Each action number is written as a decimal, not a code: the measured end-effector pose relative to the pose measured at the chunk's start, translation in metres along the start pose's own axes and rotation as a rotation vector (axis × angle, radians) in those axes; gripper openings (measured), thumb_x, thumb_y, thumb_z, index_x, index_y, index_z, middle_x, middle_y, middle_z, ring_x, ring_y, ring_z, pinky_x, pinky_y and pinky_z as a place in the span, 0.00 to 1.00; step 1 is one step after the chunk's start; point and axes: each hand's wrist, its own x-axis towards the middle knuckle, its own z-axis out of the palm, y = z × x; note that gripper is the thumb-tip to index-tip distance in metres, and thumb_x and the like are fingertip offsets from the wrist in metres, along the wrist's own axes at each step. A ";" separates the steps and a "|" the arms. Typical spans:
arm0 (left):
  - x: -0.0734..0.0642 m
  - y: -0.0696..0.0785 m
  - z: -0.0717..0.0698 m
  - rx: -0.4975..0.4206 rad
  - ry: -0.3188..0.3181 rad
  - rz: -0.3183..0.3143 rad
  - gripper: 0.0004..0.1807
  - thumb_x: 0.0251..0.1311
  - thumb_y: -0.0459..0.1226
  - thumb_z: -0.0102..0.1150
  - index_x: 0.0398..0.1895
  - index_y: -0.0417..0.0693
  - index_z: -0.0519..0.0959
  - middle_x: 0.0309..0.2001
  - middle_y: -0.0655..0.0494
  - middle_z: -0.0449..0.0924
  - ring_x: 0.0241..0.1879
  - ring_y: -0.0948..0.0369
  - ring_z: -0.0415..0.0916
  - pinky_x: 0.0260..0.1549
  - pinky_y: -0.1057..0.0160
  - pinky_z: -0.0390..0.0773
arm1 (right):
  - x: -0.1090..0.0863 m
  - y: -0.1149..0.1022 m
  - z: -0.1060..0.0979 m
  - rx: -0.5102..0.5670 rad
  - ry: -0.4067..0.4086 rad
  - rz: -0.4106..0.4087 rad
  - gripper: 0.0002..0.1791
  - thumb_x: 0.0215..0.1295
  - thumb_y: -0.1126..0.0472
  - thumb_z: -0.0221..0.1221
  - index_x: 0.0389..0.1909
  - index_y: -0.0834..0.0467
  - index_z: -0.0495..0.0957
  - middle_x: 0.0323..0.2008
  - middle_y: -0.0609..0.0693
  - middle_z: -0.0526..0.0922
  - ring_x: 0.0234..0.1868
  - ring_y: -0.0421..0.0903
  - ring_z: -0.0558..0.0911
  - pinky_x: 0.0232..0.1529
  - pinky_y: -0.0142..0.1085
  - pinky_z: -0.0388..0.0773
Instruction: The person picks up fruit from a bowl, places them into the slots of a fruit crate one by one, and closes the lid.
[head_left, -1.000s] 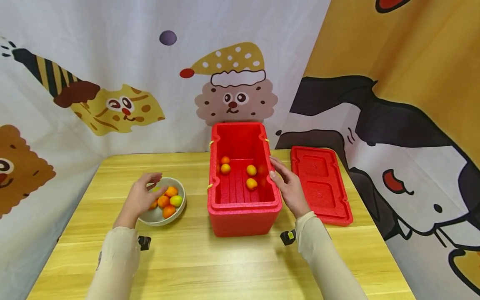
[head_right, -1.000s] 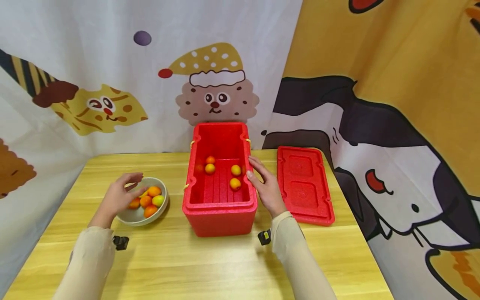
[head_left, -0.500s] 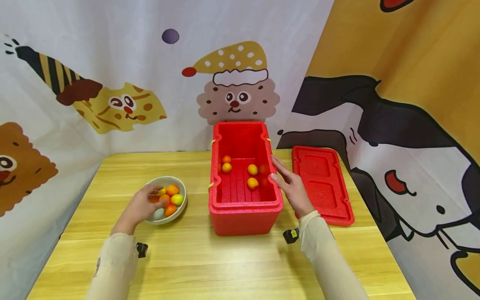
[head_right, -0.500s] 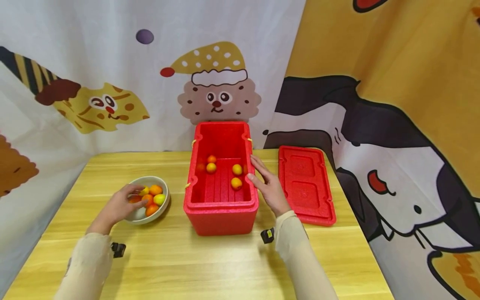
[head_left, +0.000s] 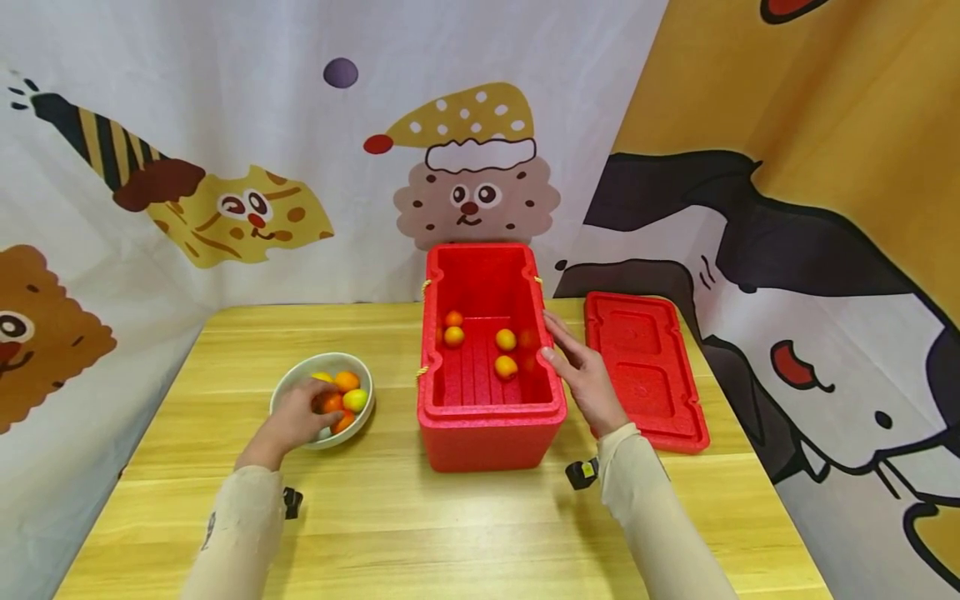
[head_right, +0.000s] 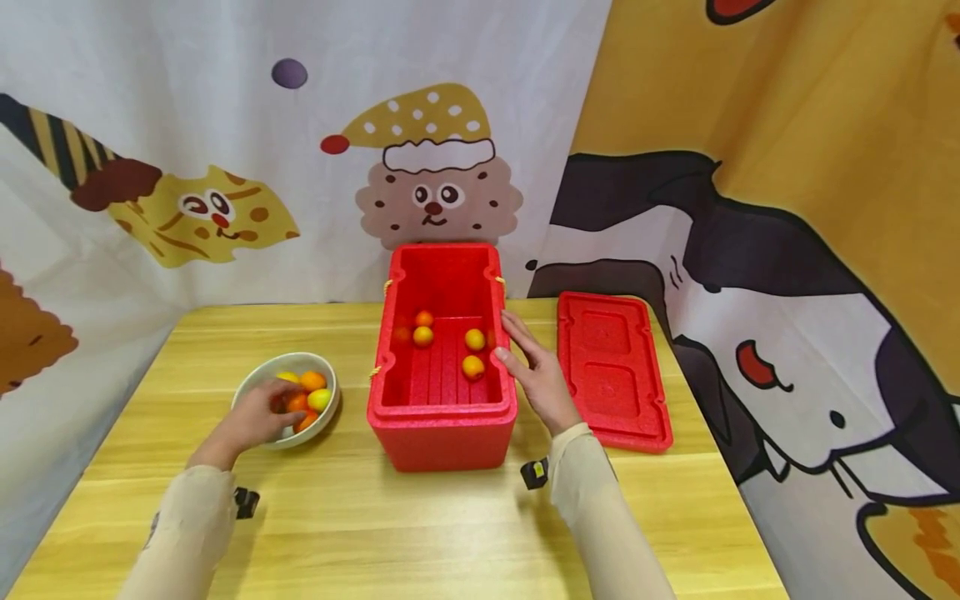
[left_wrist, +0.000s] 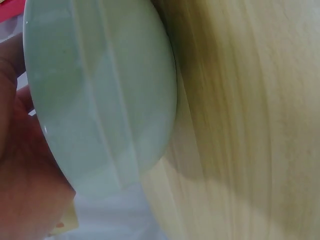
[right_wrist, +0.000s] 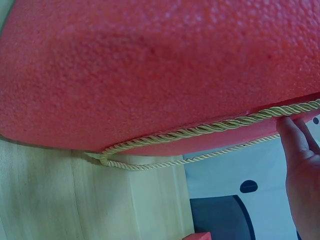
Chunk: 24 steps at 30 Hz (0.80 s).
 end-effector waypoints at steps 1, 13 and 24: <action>0.000 0.000 0.001 -0.010 -0.002 -0.003 0.19 0.55 0.30 0.69 0.48 0.29 0.79 0.48 0.35 0.77 0.47 0.41 0.73 0.51 0.42 0.72 | 0.000 0.000 0.000 0.000 0.000 -0.004 0.30 0.72 0.58 0.57 0.73 0.53 0.63 0.73 0.43 0.60 0.73 0.44 0.57 0.59 0.40 0.73; 0.003 0.002 0.006 0.093 0.008 -0.009 0.16 0.52 0.22 0.61 0.46 0.28 0.79 0.48 0.33 0.75 0.51 0.36 0.71 0.56 0.38 0.69 | 0.002 0.009 -0.002 0.009 0.001 -0.018 0.29 0.73 0.58 0.56 0.73 0.50 0.64 0.73 0.42 0.60 0.73 0.43 0.56 0.59 0.39 0.73; 0.007 0.009 0.008 0.194 0.028 -0.044 0.11 0.58 0.27 0.61 0.43 0.28 0.78 0.40 0.38 0.75 0.41 0.40 0.75 0.47 0.41 0.75 | 0.008 0.030 -0.006 0.009 0.002 -0.040 0.28 0.73 0.56 0.57 0.72 0.44 0.66 0.73 0.40 0.60 0.73 0.43 0.56 0.59 0.39 0.73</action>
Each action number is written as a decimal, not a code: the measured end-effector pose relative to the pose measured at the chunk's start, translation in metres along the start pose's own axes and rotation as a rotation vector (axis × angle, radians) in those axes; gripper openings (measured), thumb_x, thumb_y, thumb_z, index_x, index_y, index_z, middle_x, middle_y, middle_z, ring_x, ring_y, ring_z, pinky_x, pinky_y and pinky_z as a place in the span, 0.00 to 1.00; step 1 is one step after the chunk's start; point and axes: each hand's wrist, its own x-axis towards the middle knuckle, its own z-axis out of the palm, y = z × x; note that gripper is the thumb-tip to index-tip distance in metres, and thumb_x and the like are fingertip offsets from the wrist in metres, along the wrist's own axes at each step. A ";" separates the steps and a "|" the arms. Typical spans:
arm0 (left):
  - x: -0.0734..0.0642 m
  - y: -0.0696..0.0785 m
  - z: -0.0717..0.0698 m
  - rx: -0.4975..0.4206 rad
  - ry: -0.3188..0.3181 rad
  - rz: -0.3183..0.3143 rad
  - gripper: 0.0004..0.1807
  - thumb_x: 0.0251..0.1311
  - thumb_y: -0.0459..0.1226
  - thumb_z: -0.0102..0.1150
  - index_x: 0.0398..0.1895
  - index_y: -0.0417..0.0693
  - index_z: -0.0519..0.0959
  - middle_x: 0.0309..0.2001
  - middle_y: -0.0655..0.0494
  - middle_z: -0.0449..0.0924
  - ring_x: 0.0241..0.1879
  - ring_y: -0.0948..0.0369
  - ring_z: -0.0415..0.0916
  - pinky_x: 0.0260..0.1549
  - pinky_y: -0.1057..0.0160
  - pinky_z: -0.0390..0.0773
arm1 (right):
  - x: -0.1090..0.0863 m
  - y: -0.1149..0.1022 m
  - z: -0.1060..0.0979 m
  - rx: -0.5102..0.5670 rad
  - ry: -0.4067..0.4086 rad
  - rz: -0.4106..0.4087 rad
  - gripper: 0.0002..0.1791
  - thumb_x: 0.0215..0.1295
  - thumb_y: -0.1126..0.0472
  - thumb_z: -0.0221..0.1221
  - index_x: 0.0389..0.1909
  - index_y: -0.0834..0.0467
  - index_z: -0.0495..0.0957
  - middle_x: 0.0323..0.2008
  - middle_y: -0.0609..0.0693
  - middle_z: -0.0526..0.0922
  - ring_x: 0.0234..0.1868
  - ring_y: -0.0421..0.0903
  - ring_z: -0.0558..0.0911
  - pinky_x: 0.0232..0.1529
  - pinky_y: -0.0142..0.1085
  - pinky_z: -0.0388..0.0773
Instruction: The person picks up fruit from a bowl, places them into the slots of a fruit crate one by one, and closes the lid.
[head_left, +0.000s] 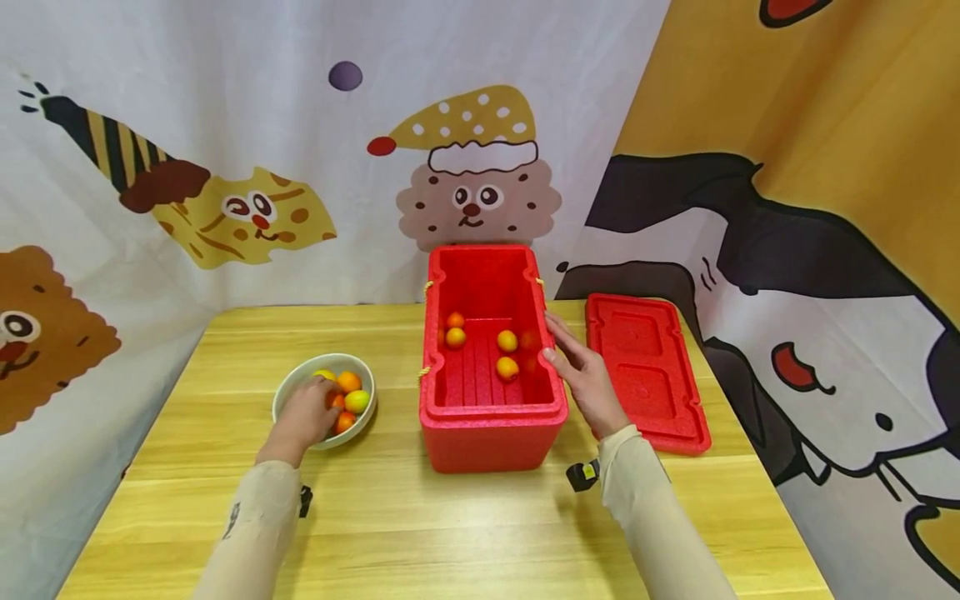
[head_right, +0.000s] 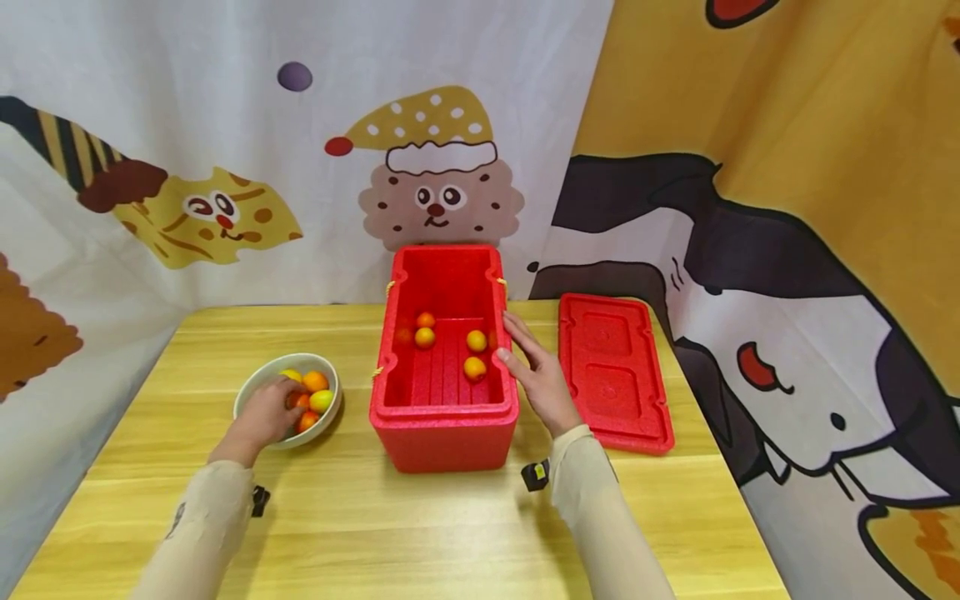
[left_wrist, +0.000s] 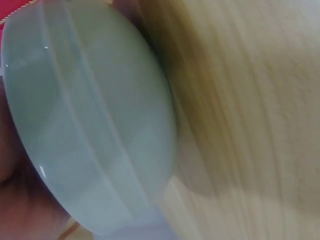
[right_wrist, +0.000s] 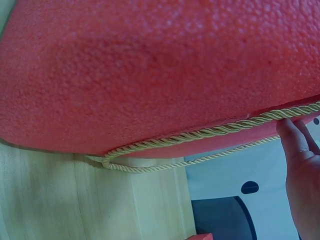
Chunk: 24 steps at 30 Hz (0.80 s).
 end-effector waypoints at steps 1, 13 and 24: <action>0.001 0.001 0.000 0.007 -0.007 -0.004 0.11 0.58 0.27 0.61 0.43 0.28 0.78 0.40 0.38 0.74 0.40 0.40 0.75 0.47 0.41 0.75 | -0.001 -0.002 0.000 0.003 -0.003 0.002 0.28 0.73 0.57 0.56 0.73 0.45 0.65 0.73 0.41 0.59 0.73 0.44 0.56 0.59 0.39 0.73; 0.004 0.004 -0.002 0.050 -0.056 -0.013 0.11 0.60 0.29 0.61 0.44 0.30 0.79 0.43 0.38 0.72 0.39 0.39 0.75 0.44 0.40 0.76 | -0.007 -0.027 0.007 -0.005 -0.026 0.006 0.30 0.74 0.60 0.55 0.74 0.56 0.62 0.74 0.45 0.58 0.73 0.47 0.56 0.62 0.40 0.71; 0.001 -0.005 0.000 -0.021 0.002 0.020 0.11 0.60 0.28 0.62 0.43 0.28 0.80 0.39 0.40 0.72 0.39 0.43 0.74 0.44 0.43 0.76 | -0.007 -0.027 0.007 0.014 -0.021 0.003 0.30 0.73 0.59 0.55 0.73 0.55 0.62 0.73 0.44 0.59 0.73 0.46 0.55 0.61 0.39 0.71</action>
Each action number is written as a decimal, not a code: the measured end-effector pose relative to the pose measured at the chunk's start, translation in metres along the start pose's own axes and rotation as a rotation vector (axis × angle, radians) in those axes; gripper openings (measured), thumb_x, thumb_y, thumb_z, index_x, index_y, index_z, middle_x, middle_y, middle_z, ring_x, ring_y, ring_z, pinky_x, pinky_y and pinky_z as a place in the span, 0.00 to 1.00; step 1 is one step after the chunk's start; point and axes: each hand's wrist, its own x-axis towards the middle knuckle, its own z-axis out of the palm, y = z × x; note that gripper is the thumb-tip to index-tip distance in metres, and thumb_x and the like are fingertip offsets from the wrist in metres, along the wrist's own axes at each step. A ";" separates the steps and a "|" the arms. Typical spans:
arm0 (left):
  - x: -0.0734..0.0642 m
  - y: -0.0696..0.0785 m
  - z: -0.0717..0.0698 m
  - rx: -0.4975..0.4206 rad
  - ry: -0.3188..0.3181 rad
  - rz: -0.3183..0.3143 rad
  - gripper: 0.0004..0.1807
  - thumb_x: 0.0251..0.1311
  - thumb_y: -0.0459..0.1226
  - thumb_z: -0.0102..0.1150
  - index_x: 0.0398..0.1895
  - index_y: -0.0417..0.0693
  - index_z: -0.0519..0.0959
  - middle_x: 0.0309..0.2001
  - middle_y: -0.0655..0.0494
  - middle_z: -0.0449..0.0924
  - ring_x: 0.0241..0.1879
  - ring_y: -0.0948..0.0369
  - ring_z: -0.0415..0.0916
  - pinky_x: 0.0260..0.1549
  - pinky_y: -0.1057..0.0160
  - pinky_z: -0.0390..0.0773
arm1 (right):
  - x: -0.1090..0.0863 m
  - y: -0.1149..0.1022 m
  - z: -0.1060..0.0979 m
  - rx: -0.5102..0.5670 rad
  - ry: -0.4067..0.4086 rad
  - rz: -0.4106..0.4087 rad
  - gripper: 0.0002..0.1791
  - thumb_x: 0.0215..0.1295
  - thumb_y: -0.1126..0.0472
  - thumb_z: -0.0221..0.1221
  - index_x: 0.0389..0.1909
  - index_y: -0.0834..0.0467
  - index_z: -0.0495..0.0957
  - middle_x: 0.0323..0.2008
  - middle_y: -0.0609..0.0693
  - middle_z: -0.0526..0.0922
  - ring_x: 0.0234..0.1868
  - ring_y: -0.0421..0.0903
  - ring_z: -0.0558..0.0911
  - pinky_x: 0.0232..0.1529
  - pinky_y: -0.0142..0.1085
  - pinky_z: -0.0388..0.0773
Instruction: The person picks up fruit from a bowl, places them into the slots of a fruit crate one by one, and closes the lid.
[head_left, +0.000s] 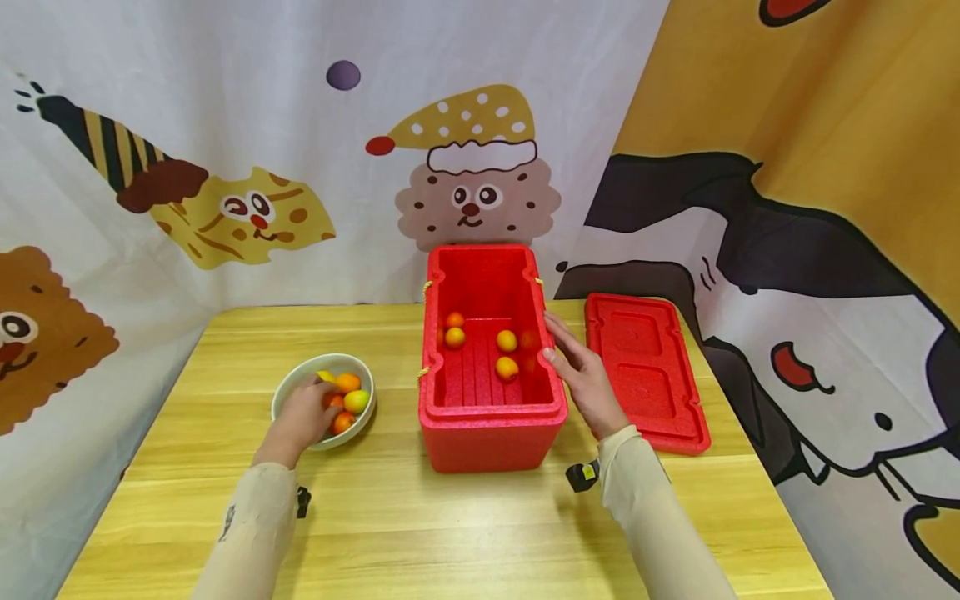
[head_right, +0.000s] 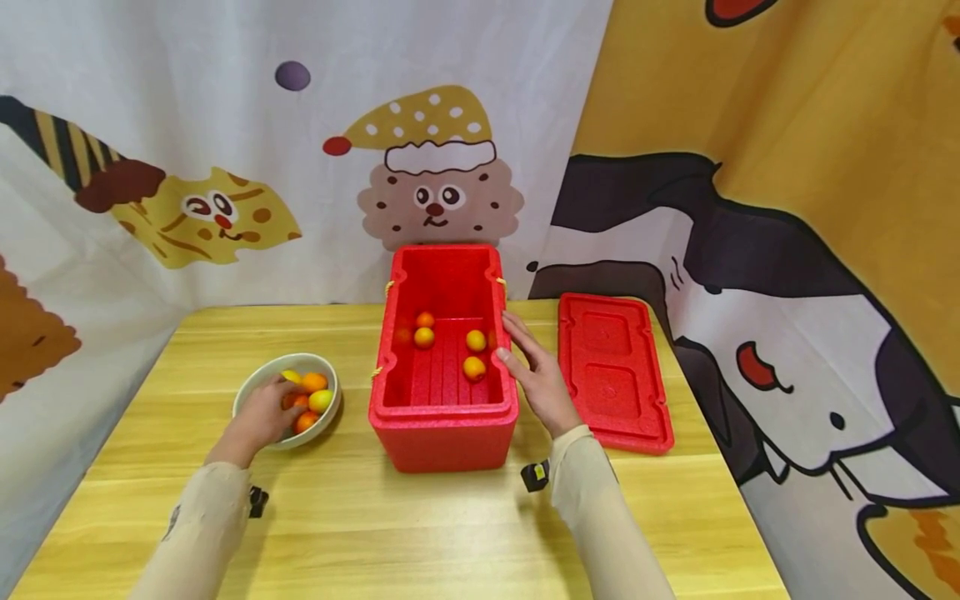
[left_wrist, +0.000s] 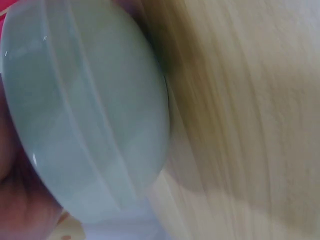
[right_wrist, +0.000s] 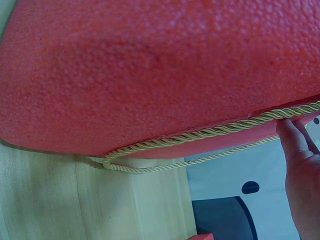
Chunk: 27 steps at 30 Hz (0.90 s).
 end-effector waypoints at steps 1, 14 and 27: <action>-0.001 -0.001 -0.001 -0.015 0.012 0.005 0.11 0.60 0.28 0.62 0.43 0.28 0.80 0.40 0.39 0.73 0.40 0.43 0.74 0.46 0.42 0.76 | 0.000 0.000 0.000 0.000 0.000 0.001 0.30 0.73 0.59 0.55 0.74 0.55 0.62 0.73 0.44 0.59 0.73 0.46 0.55 0.60 0.39 0.72; -0.007 0.009 -0.031 -0.449 0.231 -0.018 0.17 0.60 0.29 0.66 0.51 0.29 0.78 0.54 0.38 0.73 0.53 0.43 0.74 0.46 0.61 0.80 | 0.000 0.002 0.000 -0.001 -0.007 -0.001 0.30 0.74 0.59 0.55 0.74 0.55 0.62 0.74 0.45 0.58 0.73 0.46 0.55 0.60 0.38 0.72; 0.003 0.032 -0.048 -0.543 0.328 -0.114 0.20 0.62 0.42 0.66 0.54 0.41 0.81 0.51 0.49 0.80 0.52 0.55 0.74 0.52 0.61 0.78 | 0.007 0.022 -0.007 0.002 0.001 0.006 0.29 0.73 0.57 0.56 0.73 0.46 0.64 0.73 0.40 0.59 0.73 0.44 0.56 0.59 0.38 0.73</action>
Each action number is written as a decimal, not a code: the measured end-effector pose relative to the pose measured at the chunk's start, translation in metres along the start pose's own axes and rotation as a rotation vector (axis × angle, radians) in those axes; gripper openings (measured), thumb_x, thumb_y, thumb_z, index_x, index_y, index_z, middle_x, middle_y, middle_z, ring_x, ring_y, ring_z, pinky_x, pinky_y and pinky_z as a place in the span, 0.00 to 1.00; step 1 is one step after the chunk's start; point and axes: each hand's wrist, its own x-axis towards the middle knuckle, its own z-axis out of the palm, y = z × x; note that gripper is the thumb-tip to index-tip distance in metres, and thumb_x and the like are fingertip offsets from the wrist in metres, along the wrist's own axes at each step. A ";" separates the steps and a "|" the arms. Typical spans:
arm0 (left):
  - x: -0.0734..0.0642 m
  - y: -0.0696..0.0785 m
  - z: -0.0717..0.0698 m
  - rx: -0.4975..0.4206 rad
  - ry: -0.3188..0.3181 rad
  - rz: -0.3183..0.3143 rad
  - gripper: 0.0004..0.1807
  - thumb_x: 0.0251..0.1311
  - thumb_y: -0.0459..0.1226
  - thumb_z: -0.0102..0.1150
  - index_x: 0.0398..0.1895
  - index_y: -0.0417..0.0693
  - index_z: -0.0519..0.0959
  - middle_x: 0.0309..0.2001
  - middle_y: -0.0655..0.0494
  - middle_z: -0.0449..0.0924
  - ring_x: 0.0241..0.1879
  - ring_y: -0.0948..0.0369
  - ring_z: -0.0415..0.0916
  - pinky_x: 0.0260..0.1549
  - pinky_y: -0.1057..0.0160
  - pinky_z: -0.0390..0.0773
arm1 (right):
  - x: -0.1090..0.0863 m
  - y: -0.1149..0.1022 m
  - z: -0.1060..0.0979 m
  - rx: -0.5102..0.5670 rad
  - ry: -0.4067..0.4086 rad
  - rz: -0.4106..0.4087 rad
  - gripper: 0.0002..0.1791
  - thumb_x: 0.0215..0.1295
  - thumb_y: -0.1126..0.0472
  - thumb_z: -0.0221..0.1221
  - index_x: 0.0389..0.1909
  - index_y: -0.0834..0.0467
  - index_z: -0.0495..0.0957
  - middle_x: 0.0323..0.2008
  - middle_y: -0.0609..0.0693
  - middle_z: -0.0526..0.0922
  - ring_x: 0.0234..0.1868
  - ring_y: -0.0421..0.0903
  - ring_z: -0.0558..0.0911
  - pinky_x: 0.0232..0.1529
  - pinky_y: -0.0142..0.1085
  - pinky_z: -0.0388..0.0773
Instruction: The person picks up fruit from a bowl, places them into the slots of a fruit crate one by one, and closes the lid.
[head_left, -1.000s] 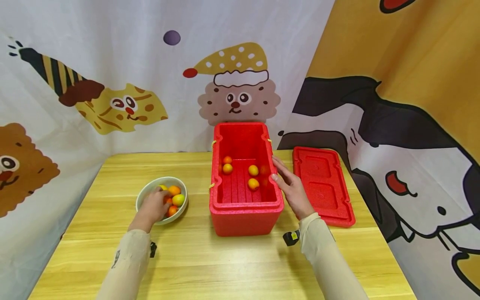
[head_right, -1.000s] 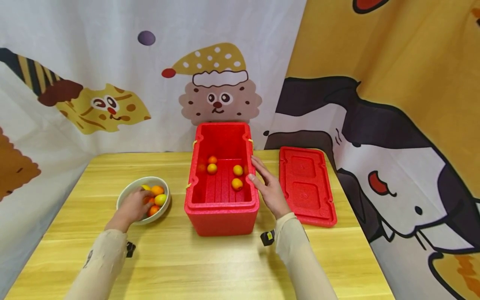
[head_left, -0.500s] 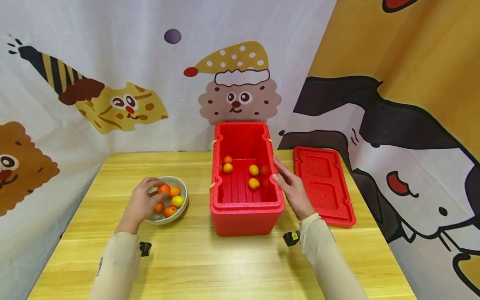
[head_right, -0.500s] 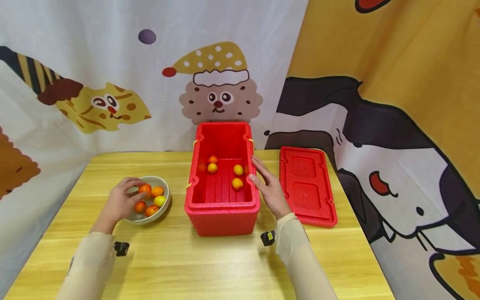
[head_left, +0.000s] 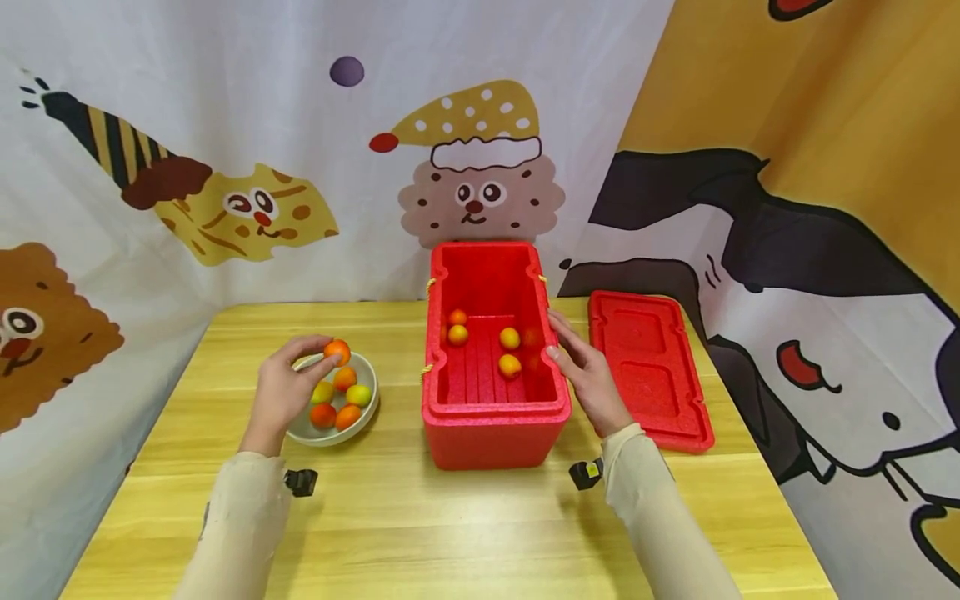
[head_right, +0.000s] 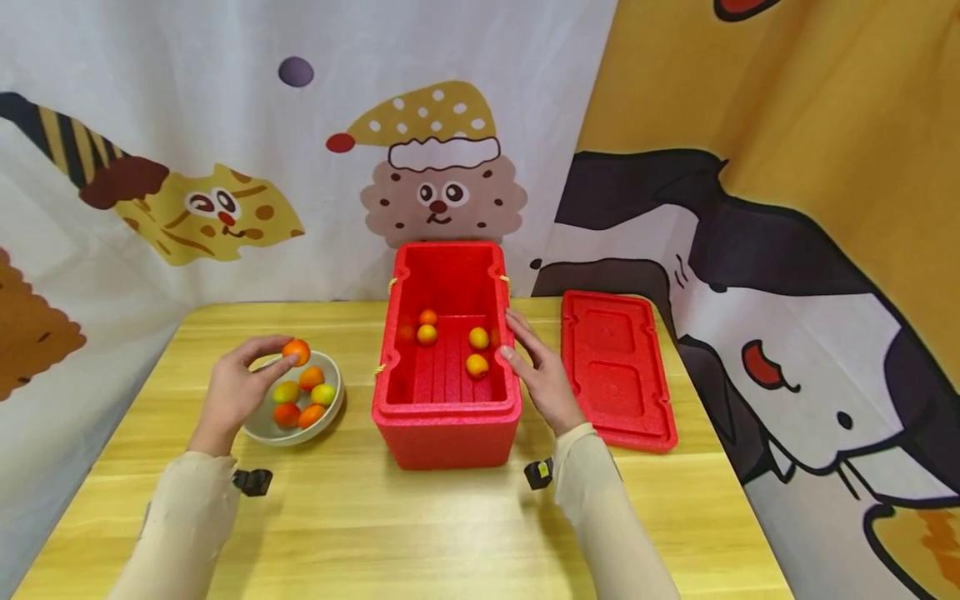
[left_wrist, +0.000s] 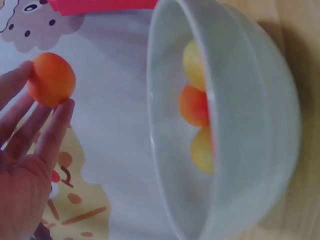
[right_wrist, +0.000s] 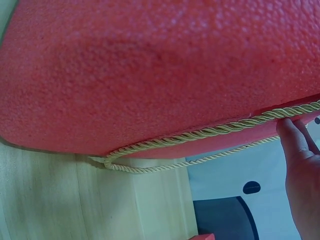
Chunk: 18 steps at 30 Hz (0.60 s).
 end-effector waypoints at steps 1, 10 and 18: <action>0.001 0.002 0.001 -0.003 0.010 -0.002 0.20 0.61 0.43 0.67 0.53 0.42 0.81 0.51 0.50 0.80 0.52 0.55 0.75 0.50 0.64 0.78 | -0.001 -0.002 0.001 0.000 -0.003 0.002 0.29 0.73 0.57 0.56 0.73 0.46 0.64 0.73 0.40 0.59 0.73 0.44 0.56 0.59 0.39 0.73; 0.016 0.024 0.010 -0.074 0.070 0.011 0.22 0.59 0.45 0.69 0.53 0.44 0.82 0.52 0.52 0.82 0.54 0.58 0.74 0.54 0.62 0.73 | -0.007 -0.022 0.006 -0.008 -0.014 0.018 0.31 0.73 0.58 0.55 0.75 0.54 0.60 0.74 0.44 0.58 0.73 0.48 0.55 0.59 0.40 0.73; 0.032 0.039 0.015 -0.128 0.074 0.065 0.19 0.58 0.42 0.70 0.50 0.45 0.84 0.51 0.53 0.82 0.54 0.61 0.74 0.55 0.63 0.72 | -0.007 -0.022 0.006 -0.013 -0.017 -0.001 0.31 0.74 0.59 0.55 0.74 0.55 0.60 0.74 0.46 0.57 0.73 0.48 0.55 0.59 0.38 0.73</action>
